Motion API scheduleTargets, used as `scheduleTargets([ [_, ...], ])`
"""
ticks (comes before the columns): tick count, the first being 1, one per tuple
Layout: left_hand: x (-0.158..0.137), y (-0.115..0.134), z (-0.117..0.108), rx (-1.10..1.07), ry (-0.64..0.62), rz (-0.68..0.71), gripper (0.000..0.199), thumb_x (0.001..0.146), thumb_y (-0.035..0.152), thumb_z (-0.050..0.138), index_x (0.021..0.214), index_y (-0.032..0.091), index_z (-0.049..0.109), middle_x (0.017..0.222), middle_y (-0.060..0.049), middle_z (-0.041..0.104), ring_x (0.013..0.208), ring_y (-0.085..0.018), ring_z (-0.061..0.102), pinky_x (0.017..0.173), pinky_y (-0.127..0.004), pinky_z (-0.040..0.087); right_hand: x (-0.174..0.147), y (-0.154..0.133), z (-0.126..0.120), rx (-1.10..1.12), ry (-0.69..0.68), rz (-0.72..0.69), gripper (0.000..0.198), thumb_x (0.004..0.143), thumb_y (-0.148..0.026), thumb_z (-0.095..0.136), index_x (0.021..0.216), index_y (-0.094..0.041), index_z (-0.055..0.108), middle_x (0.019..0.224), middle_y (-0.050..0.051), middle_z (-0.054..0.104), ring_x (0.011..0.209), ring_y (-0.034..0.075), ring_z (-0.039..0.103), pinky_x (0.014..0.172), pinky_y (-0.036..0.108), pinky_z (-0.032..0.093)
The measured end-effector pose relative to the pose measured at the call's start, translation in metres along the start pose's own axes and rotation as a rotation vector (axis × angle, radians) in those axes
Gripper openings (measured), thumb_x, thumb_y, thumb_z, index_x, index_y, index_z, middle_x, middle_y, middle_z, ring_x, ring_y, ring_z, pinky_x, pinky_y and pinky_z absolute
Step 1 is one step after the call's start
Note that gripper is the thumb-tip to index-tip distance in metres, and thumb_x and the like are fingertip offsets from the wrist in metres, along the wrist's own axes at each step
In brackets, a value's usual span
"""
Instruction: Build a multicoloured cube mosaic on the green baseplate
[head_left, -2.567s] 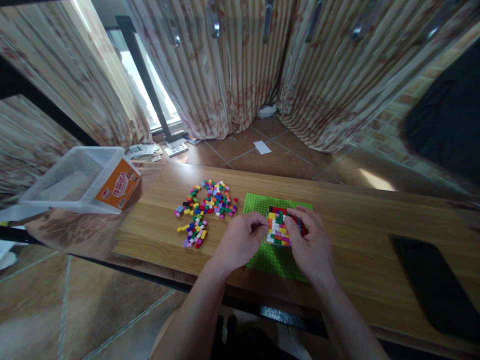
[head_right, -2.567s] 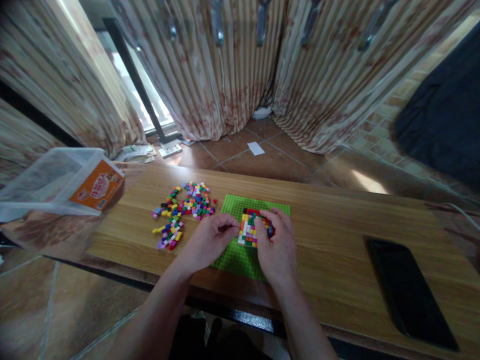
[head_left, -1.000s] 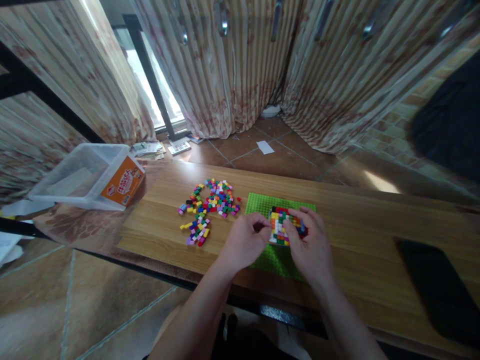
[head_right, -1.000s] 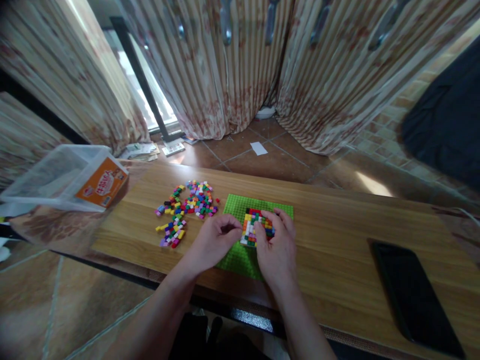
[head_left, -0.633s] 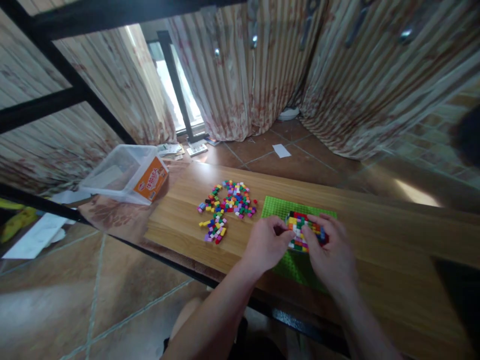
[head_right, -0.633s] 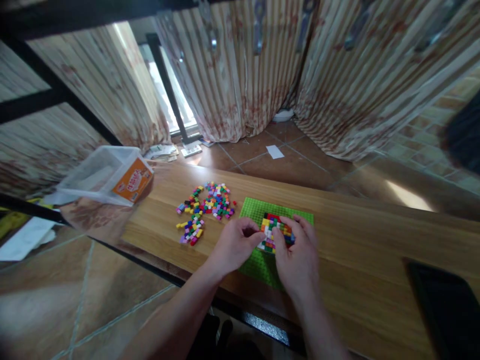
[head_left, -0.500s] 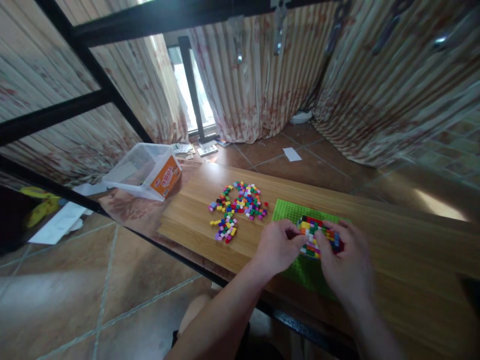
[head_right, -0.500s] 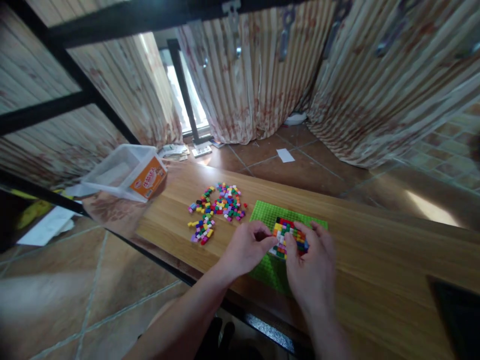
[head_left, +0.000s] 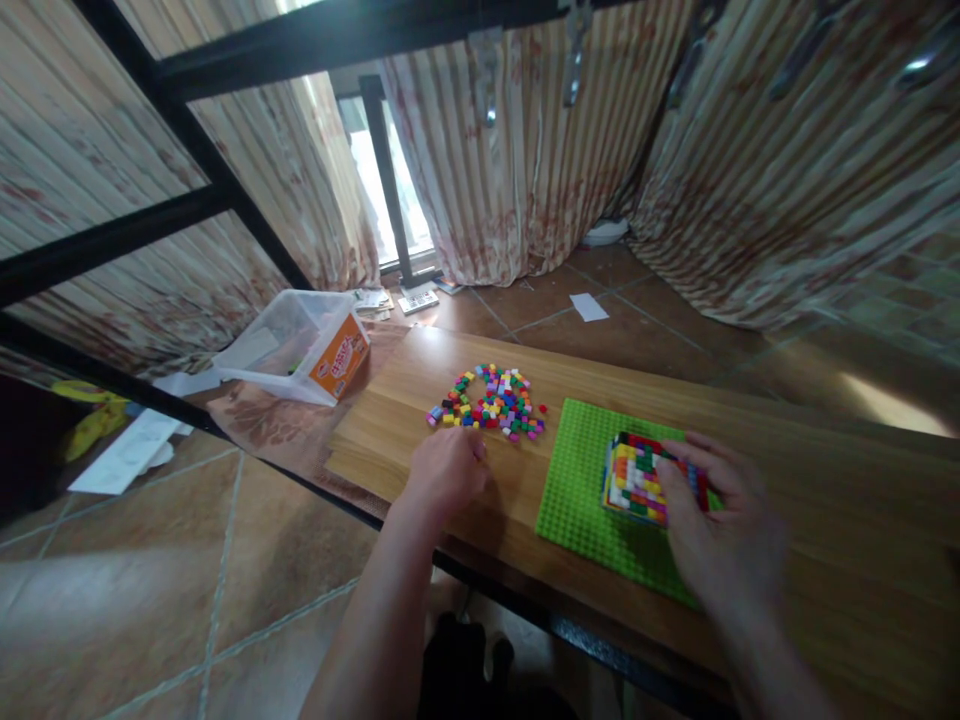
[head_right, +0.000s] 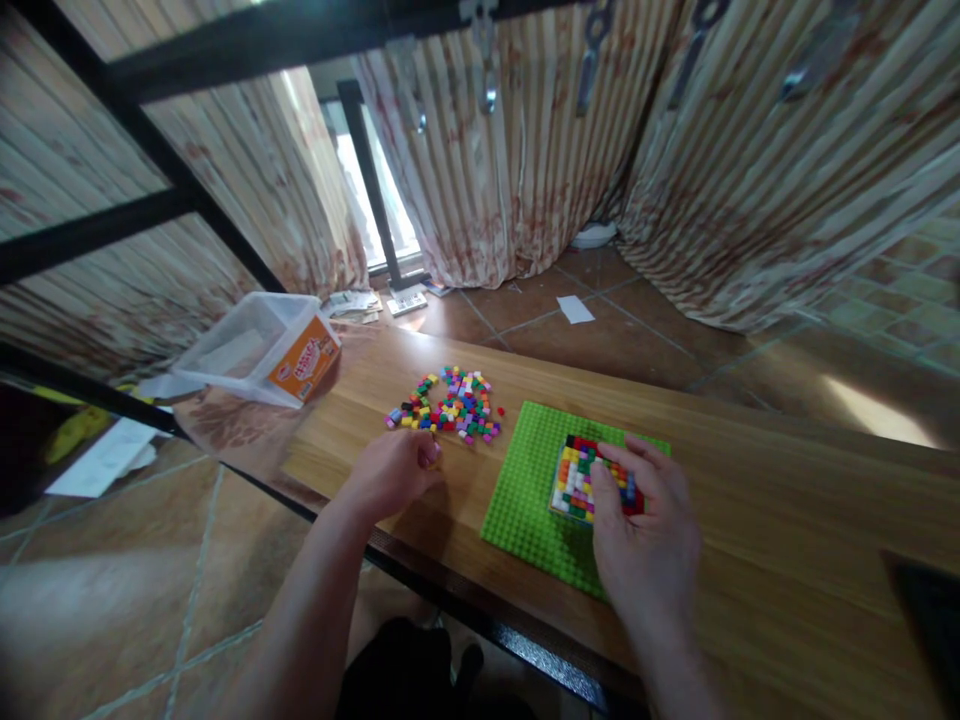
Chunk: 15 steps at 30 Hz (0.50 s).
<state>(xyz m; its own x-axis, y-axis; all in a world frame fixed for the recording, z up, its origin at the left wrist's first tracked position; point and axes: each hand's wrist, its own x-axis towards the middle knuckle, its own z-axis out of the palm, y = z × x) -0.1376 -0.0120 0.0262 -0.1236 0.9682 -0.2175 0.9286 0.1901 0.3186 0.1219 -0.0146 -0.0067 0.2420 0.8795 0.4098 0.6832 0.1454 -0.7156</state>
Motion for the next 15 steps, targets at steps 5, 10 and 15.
scheduleTargets([
  [5,-0.0026,0.0016,0.0051,0.063,-0.02,0.04,0.019,0.073,0.017,0.065,0.089,0.022,0.072,0.093,-0.007,0.074,0.096,-0.027,0.067,0.08,-0.032,0.048,-0.0001,0.0003,0.0021,0.032,-0.005,-0.007,0.022,0.089,-0.038,0.055,0.097,-0.025,0.071,0.118,0.008,0.066,0.108,0.026,0.062,0.099,0.048,0.045],
  [10,0.001,0.0014,0.0055,0.065,-0.03,0.029,0.019,0.075,0.014,0.061,0.086,0.022,0.073,0.095,-0.008,0.074,0.098,-0.026,0.067,0.084,-0.033,0.048,0.0004,0.0019,0.0031,0.031,-0.016,0.003,0.023,0.089,-0.039,0.056,0.095,-0.023,0.071,0.116,0.009,0.067,0.107,0.025,0.062,0.097,0.046,0.046],
  [15,0.0016,-0.0001,0.0067,0.082,0.019,0.054,0.02,0.076,0.014,0.06,0.09,0.022,0.073,0.101,-0.007,0.075,0.102,-0.027,0.067,0.085,-0.033,0.048,0.0006,0.0028,0.0028,0.055,-0.008,-0.001,0.021,0.089,-0.037,0.057,0.095,-0.023,0.071,0.114,0.008,0.068,0.106,0.024,0.063,0.097,0.045,0.046],
])
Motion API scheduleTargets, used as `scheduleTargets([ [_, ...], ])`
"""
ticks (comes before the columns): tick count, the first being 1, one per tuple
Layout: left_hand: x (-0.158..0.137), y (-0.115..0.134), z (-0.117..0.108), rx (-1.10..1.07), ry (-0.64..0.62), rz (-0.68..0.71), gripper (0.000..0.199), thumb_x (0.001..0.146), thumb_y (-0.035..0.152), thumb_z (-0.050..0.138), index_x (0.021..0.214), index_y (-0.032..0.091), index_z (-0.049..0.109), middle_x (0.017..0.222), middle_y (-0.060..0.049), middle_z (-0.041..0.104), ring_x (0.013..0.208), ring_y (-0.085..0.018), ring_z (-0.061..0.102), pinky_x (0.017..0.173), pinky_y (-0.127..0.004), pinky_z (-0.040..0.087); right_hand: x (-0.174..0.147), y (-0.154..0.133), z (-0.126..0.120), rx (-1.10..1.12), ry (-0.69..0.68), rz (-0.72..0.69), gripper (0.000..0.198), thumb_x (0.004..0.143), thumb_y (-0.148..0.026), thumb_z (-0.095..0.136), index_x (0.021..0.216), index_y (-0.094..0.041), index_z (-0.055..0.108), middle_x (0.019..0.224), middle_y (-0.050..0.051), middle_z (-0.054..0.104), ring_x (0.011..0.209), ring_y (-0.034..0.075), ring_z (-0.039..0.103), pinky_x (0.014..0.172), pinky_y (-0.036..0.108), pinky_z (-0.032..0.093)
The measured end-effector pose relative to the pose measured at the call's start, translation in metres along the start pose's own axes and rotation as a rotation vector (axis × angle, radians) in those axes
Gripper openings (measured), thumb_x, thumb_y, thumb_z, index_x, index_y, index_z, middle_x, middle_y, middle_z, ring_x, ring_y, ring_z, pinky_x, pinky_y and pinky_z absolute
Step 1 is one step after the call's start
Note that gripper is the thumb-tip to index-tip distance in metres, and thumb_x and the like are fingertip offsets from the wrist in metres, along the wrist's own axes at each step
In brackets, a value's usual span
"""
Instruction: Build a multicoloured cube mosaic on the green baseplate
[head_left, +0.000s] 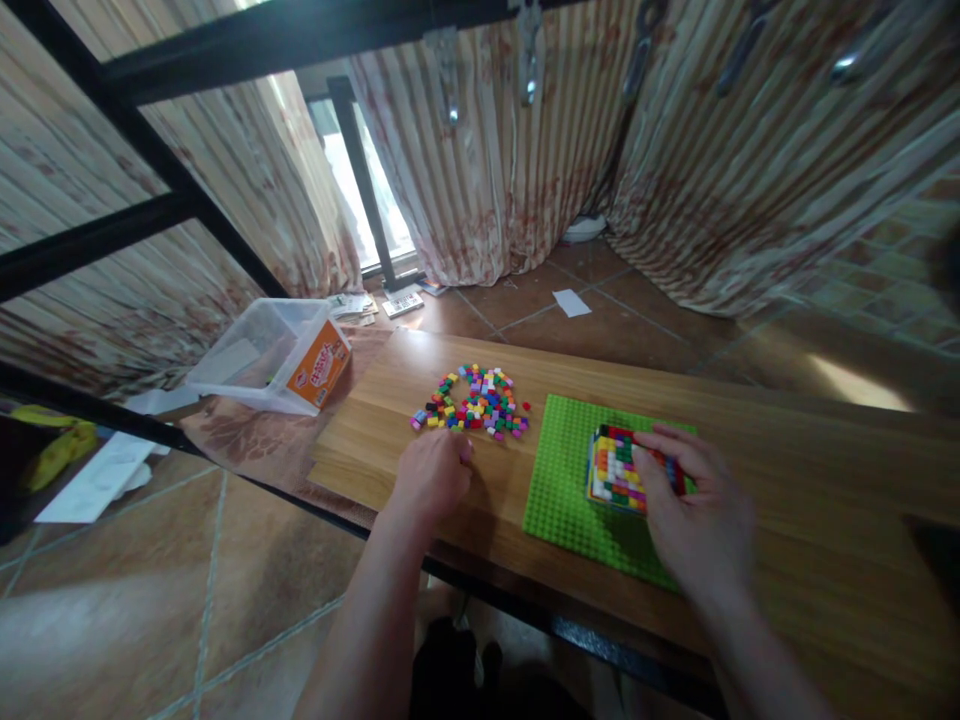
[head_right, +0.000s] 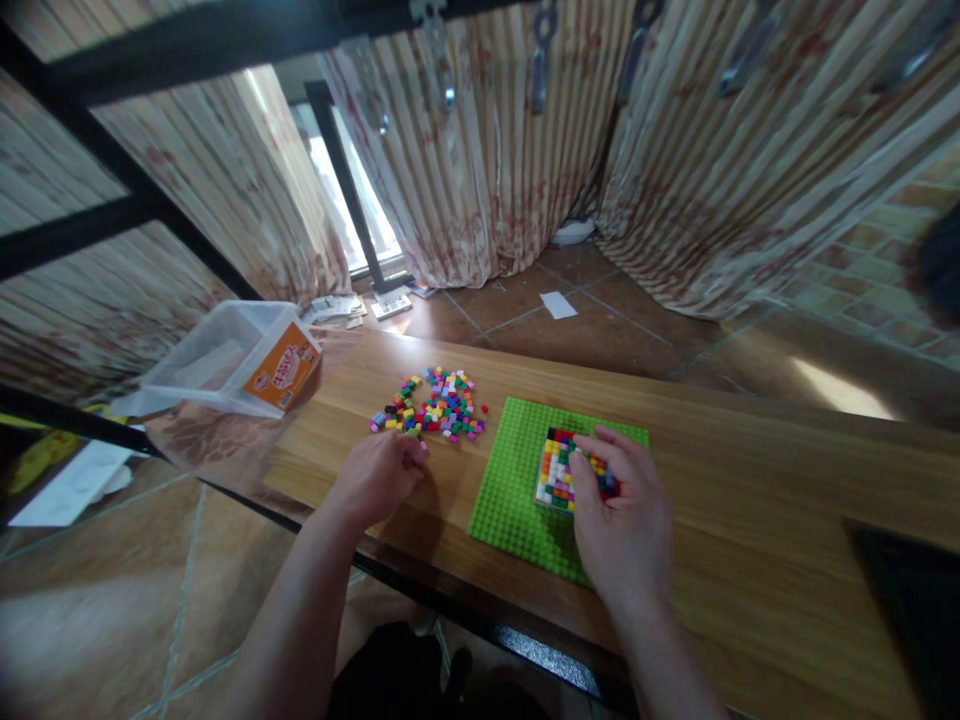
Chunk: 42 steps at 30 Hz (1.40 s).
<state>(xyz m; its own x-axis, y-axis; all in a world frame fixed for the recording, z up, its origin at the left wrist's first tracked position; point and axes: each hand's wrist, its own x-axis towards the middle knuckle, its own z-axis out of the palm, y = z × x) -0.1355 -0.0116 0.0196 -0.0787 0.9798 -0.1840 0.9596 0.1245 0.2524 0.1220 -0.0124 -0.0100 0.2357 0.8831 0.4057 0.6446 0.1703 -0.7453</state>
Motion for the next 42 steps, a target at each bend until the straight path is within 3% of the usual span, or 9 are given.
scheduleTargets([
  [11,0.001,0.012,0.0,0.083,-0.018,0.025,0.026,0.077,0.006,0.05,0.085,0.018,0.072,0.092,-0.011,0.073,0.098,-0.025,0.067,0.082,-0.031,0.047,0.001,-0.003,0.001,0.011,-0.009,0.015,0.022,0.089,-0.037,0.056,0.094,-0.023,0.072,0.113,0.008,0.068,0.105,0.025,0.063,0.097,0.047,0.046],
  [18,0.01,0.014,0.008,-0.04,0.065,0.026,0.032,0.075,0.003,0.051,0.091,0.017,0.074,0.094,-0.01,0.072,0.093,-0.022,0.067,0.083,-0.029,0.047,0.002,-0.002,0.0,0.01,-0.013,0.002,0.022,0.089,-0.037,0.056,0.094,-0.022,0.072,0.113,0.008,0.068,0.105,0.024,0.063,0.097,0.045,0.046],
  [22,0.015,0.014,0.01,-0.263,0.157,0.021,0.031,0.073,0.005,0.055,0.092,0.016,0.076,0.092,-0.008,0.071,0.083,-0.019,0.065,0.082,-0.028,0.048,0.002,0.0,0.002,0.018,-0.014,0.012,0.021,0.09,-0.036,0.056,0.094,-0.023,0.072,0.113,0.008,0.068,0.105,0.024,0.063,0.097,0.046,0.047],
  [25,0.017,0.017,0.01,-0.623,0.167,-0.027,0.022,0.072,0.012,0.062,0.088,0.015,0.076,0.074,-0.002,0.069,0.071,-0.015,0.062,0.071,-0.026,0.047,0.002,-0.002,0.002,0.016,-0.003,-0.002,0.022,0.09,-0.035,0.055,0.095,-0.022,0.072,0.114,0.009,0.068,0.106,0.024,0.063,0.096,0.047,0.047],
  [29,0.014,0.029,0.006,-1.32,-0.029,-0.071,0.021,0.066,0.024,0.076,0.084,0.015,0.077,0.079,-0.003,0.074,0.073,-0.014,0.063,0.07,-0.024,0.048,-0.003,-0.018,-0.001,-0.055,0.044,-0.129,0.02,0.091,-0.035,0.057,0.097,-0.024,0.072,0.117,0.008,0.068,0.11,0.026,0.062,0.099,0.051,0.045],
  [31,0.011,0.036,0.004,-1.511,-0.148,-0.094,0.024,0.062,0.023,0.08,0.084,0.014,0.078,0.086,-0.006,0.076,0.077,-0.013,0.064,0.073,-0.024,0.049,-0.008,-0.029,0.0,-0.03,0.015,-0.217,0.017,0.091,-0.033,0.058,0.098,-0.026,0.071,0.115,0.007,0.069,0.107,0.025,0.064,0.097,0.048,0.047],
  [33,0.01,0.044,0.006,-1.585,-0.222,-0.108,0.025,0.06,0.022,0.083,0.083,0.014,0.079,0.088,-0.008,0.076,0.077,-0.013,0.065,0.073,-0.024,0.05,-0.013,-0.037,0.003,0.034,-0.058,-0.277,0.016,0.092,-0.029,0.057,0.101,-0.026,0.07,0.114,0.007,0.07,0.105,0.023,0.065,0.093,0.043,0.05],
  [36,0.012,0.051,0.011,-1.628,-0.23,-0.123,0.024,0.057,0.02,0.085,0.078,0.013,0.078,0.084,-0.007,0.075,0.076,-0.013,0.065,0.074,-0.025,0.051,-0.016,-0.041,0.009,0.063,-0.128,-0.307,0.014,0.093,-0.027,0.057,0.099,-0.025,0.07,0.107,0.006,0.072,0.102,0.021,0.067,0.091,0.041,0.051],
  [42,0.015,0.058,0.017,-1.714,-0.243,-0.157,0.025,0.055,0.02,0.088,0.076,0.012,0.076,0.078,-0.003,0.073,0.073,-0.008,0.063,0.072,-0.019,0.049,-0.009,-0.027,0.003,0.101,-0.081,-0.147,0.016,0.094,-0.029,0.056,0.096,-0.025,0.071,0.101,0.005,0.073,0.097,0.021,0.066,0.088,0.041,0.052],
])
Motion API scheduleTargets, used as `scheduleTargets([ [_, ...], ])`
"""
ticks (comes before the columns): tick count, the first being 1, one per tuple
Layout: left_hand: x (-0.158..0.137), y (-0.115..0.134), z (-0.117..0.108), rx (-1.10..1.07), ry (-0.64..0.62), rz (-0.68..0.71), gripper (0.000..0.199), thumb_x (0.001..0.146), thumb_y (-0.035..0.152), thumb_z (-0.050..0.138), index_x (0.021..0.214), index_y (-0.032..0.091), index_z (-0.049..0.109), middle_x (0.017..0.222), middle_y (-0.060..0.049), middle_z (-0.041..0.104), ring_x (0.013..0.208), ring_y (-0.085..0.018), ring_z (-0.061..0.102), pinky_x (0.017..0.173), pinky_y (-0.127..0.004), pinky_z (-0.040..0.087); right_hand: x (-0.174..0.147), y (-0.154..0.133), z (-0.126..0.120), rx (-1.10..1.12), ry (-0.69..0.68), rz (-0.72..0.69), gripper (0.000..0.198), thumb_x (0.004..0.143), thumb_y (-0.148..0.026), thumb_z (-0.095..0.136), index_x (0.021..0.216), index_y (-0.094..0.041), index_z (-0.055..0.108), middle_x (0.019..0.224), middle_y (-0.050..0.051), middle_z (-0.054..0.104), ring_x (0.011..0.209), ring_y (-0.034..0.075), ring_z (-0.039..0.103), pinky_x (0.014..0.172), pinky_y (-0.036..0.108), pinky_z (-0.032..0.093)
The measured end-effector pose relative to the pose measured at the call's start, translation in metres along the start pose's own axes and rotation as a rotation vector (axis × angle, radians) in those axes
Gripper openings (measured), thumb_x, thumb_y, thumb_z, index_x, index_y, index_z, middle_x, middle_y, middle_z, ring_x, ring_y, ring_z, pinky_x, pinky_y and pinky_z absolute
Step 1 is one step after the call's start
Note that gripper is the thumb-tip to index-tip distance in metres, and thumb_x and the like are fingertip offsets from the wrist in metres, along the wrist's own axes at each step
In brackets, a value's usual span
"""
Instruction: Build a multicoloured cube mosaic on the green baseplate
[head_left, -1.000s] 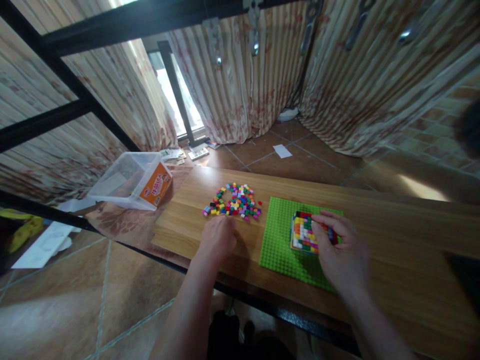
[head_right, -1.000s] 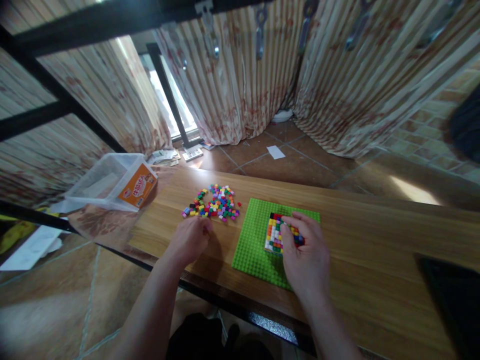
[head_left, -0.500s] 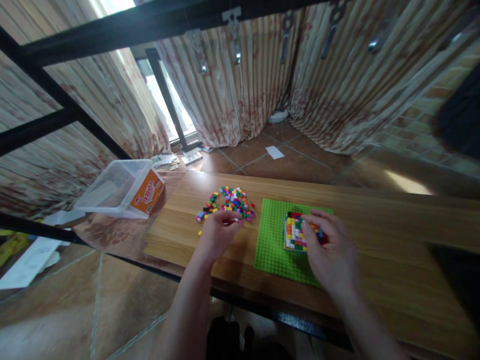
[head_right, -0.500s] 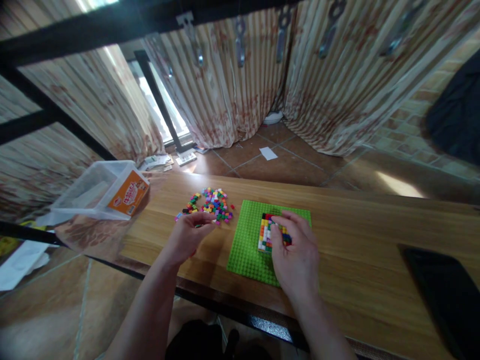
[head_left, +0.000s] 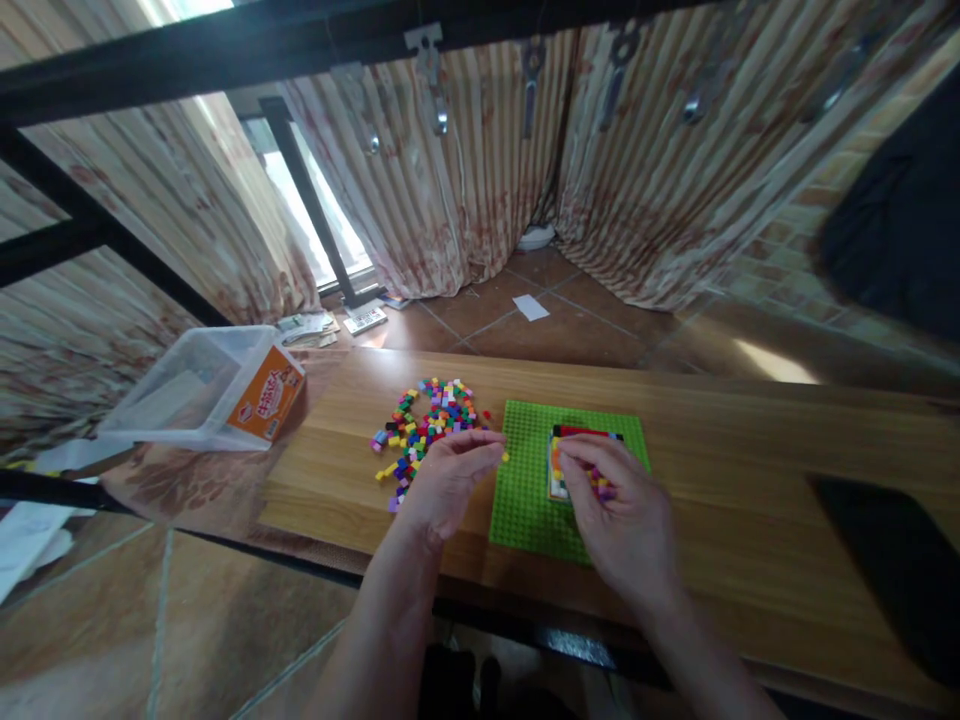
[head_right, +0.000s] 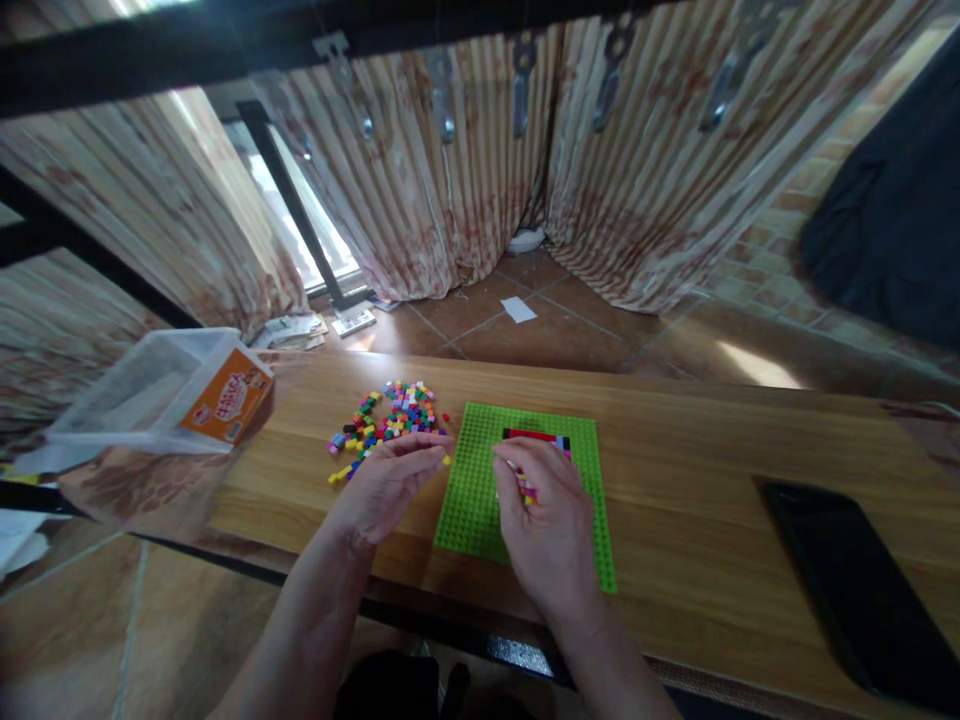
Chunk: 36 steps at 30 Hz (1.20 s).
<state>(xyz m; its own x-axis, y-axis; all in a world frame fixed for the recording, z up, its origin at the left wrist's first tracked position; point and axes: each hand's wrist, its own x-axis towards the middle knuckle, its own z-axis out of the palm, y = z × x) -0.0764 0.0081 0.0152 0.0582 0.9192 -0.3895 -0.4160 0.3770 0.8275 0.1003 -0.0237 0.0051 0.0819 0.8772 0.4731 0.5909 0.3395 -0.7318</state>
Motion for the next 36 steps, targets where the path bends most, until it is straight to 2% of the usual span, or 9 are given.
scheduleTargets([
  [3,-0.002,-0.001,0.006,-0.073,-0.033,-0.007,0.026,0.053,0.021,0.09,0.072,0.012,0.075,0.078,-0.001,0.072,0.073,-0.007,0.062,0.07,-0.016,0.048,0.001,0.002,-0.005,0.015,-0.03,0.032,0.016,0.093,-0.032,0.058,0.097,-0.025,0.071,0.1,0.005,0.074,0.095,0.022,0.067,0.086,0.042,0.052],
  [9,-0.008,-0.009,0.023,-0.131,-0.147,-0.014,0.027,0.057,0.024,0.091,0.073,0.012,0.073,0.076,-0.001,0.071,0.07,-0.008,0.062,0.07,-0.019,0.05,0.0,-0.003,-0.004,0.076,-0.12,0.036,0.017,0.09,-0.037,0.064,0.101,-0.025,0.071,0.103,0.004,0.074,0.098,0.022,0.066,0.09,0.041,0.05],
  [16,-0.014,-0.012,0.037,-0.128,-0.21,0.023,0.027,0.058,0.024,0.091,0.076,0.013,0.075,0.071,0.0,0.07,0.063,-0.007,0.061,0.063,-0.019,0.049,0.002,-0.005,-0.012,0.241,-0.14,0.141,0.012,0.092,-0.033,0.061,0.09,-0.025,0.07,0.088,0.0,0.071,0.083,0.016,0.065,0.074,0.03,0.051],
  [20,-0.016,-0.011,0.04,-0.074,-0.264,0.069,0.025,0.061,0.025,0.09,0.078,0.013,0.075,0.068,0.001,0.07,0.058,-0.006,0.059,0.06,-0.018,0.049,0.003,-0.005,-0.016,0.292,-0.115,0.166,0.01,0.09,-0.032,0.063,0.089,-0.025,0.071,0.088,0.0,0.072,0.082,0.015,0.065,0.075,0.028,0.05],
  [28,-0.014,-0.016,0.043,-0.022,-0.293,0.149,0.018,0.068,0.024,0.085,0.078,0.014,0.075,0.065,0.0,0.07,0.057,-0.008,0.06,0.059,-0.019,0.049,0.003,-0.001,-0.02,0.403,-0.073,0.192,0.007,0.087,-0.031,0.067,0.087,-0.027,0.073,0.085,-0.002,0.072,0.08,0.014,0.065,0.074,0.027,0.05],
  [34,-0.016,-0.016,0.045,-0.017,-0.362,0.114,0.019,0.069,0.026,0.084,0.078,0.013,0.075,0.062,-0.001,0.069,0.056,-0.009,0.06,0.058,-0.02,0.048,0.005,0.002,-0.027,0.549,-0.142,0.24,0.009,0.086,-0.03,0.069,0.091,-0.031,0.077,0.085,-0.004,0.073,0.08,0.013,0.066,0.074,0.026,0.052],
  [36,-0.016,-0.014,0.044,0.003,-0.347,0.103,0.02,0.069,0.027,0.084,0.079,0.013,0.074,0.062,-0.001,0.068,0.056,-0.009,0.059,0.058,-0.02,0.047,0.008,0.006,-0.031,0.556,-0.152,0.261,0.008,0.086,-0.031,0.07,0.089,-0.032,0.077,0.085,-0.004,0.074,0.079,0.013,0.066,0.074,0.026,0.052],
])
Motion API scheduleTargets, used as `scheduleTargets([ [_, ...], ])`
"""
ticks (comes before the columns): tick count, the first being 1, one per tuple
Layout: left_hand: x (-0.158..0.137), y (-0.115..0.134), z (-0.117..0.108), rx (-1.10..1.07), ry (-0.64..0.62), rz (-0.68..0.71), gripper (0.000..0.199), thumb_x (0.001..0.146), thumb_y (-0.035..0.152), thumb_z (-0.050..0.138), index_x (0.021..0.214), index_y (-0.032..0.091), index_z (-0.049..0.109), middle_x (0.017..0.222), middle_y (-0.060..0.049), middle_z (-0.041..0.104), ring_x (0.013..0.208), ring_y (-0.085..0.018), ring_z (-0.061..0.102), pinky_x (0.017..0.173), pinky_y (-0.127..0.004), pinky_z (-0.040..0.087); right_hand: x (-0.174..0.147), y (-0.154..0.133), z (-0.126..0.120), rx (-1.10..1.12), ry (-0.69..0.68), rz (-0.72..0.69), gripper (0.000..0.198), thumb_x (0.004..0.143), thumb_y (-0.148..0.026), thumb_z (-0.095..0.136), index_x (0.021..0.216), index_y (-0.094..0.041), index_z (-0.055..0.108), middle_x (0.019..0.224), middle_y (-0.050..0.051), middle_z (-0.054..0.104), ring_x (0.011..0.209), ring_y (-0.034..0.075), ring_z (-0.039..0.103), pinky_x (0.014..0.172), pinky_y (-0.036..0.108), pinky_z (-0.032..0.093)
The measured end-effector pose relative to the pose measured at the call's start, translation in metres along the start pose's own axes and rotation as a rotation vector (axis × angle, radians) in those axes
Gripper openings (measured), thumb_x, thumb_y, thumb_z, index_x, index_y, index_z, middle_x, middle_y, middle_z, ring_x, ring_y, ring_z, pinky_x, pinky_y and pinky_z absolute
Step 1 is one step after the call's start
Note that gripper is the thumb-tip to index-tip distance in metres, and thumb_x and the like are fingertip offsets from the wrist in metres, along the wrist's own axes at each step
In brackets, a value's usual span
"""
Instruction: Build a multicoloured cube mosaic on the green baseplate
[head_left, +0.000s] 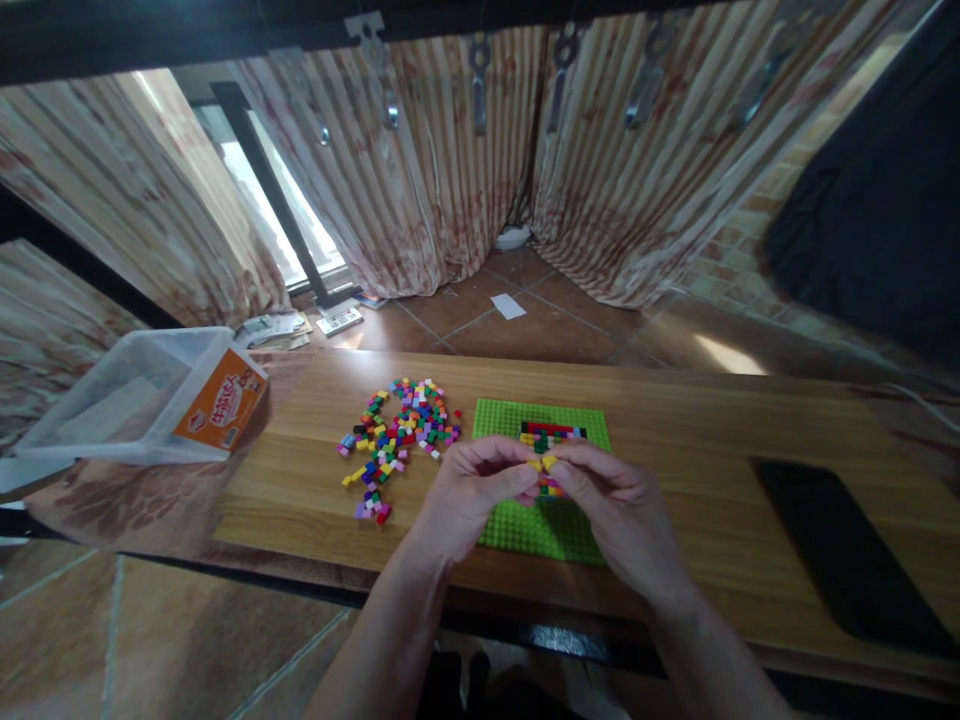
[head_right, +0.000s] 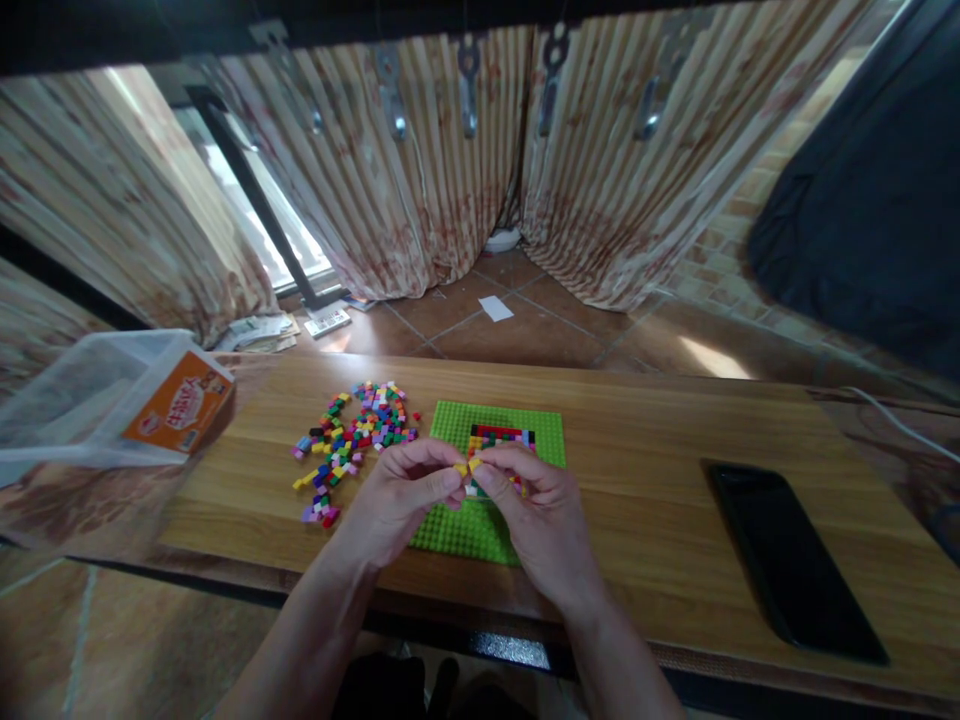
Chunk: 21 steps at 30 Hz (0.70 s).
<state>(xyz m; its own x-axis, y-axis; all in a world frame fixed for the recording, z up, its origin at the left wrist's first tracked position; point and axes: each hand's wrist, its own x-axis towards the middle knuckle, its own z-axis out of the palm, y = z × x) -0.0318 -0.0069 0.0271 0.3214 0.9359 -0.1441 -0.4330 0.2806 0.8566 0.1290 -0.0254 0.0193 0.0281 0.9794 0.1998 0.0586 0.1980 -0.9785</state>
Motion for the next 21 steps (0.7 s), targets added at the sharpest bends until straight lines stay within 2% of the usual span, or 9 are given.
scheduleTargets([
  [2,0.002,0.002,-0.004,0.02,0.062,-0.003,0.021,0.068,0.027,0.084,0.078,0.013,0.073,0.062,0.0,0.066,0.055,-0.008,0.058,0.058,-0.02,0.046,0.003,0.002,-0.008,-0.042,0.034,0.01,0.007,0.085,-0.032,0.07,0.086,-0.032,0.077,0.084,-0.004,0.073,0.077,0.013,0.066,0.073,0.026,0.052],
  [5,0.006,0.004,-0.012,0.08,0.227,0.025,0.021,0.065,0.027,0.083,0.074,0.014,0.07,0.061,0.002,0.063,0.055,-0.008,0.055,0.057,-0.02,0.044,0.007,0.006,-0.023,-0.192,0.099,-0.02,0.009,0.086,-0.033,0.068,0.084,-0.031,0.077,0.086,-0.003,0.072,0.08,0.015,0.065,0.074,0.028,0.051],
  [8,0.009,0.002,-0.017,0.185,0.34,0.017,0.018,0.064,0.026,0.08,0.07,0.014,0.068,0.06,0.002,0.062,0.055,-0.008,0.054,0.057,-0.02,0.044,0.008,0.01,-0.034,-0.386,0.061,-0.056,0.013,0.088,-0.035,0.065,0.088,-0.03,0.077,0.094,0.0,0.071,0.09,0.018,0.065,0.081,0.032,0.05],
  [11,0.01,-0.002,-0.016,0.274,0.339,-0.033,0.014,0.066,0.025,0.076,0.07,0.014,0.067,0.061,0.001,0.063,0.057,-0.01,0.056,0.058,-0.021,0.044,0.006,0.011,-0.034,-0.515,-0.019,-0.061,0.016,0.089,-0.037,0.063,0.089,-0.03,0.077,0.097,0.001,0.069,0.093,0.02,0.064,0.084,0.035,0.05],
  [15,0.011,-0.008,-0.013,0.352,0.299,-0.057,0.013,0.068,0.026,0.073,0.072,0.015,0.067,0.062,0.001,0.064,0.061,-0.012,0.058,0.059,-0.022,0.045,0.005,0.011,-0.026,-0.647,-0.122,-0.142,0.015,0.089,-0.034,0.064,0.086,-0.029,0.078,0.098,0.004,0.068,0.097,0.022,0.062,0.088,0.04,0.048],
  [21,0.012,-0.012,-0.012,0.377,0.268,-0.048,0.014,0.07,0.027,0.072,0.072,0.015,0.067,0.061,0.001,0.063,0.058,-0.011,0.054,0.055,-0.021,0.038,0.005,0.016,-0.02,-0.769,-0.116,-0.246,0.013,0.087,-0.031,0.065,0.083,-0.029,0.078,0.106,0.005,0.065,0.1,0.025,0.058,0.088,0.045,0.048],
])
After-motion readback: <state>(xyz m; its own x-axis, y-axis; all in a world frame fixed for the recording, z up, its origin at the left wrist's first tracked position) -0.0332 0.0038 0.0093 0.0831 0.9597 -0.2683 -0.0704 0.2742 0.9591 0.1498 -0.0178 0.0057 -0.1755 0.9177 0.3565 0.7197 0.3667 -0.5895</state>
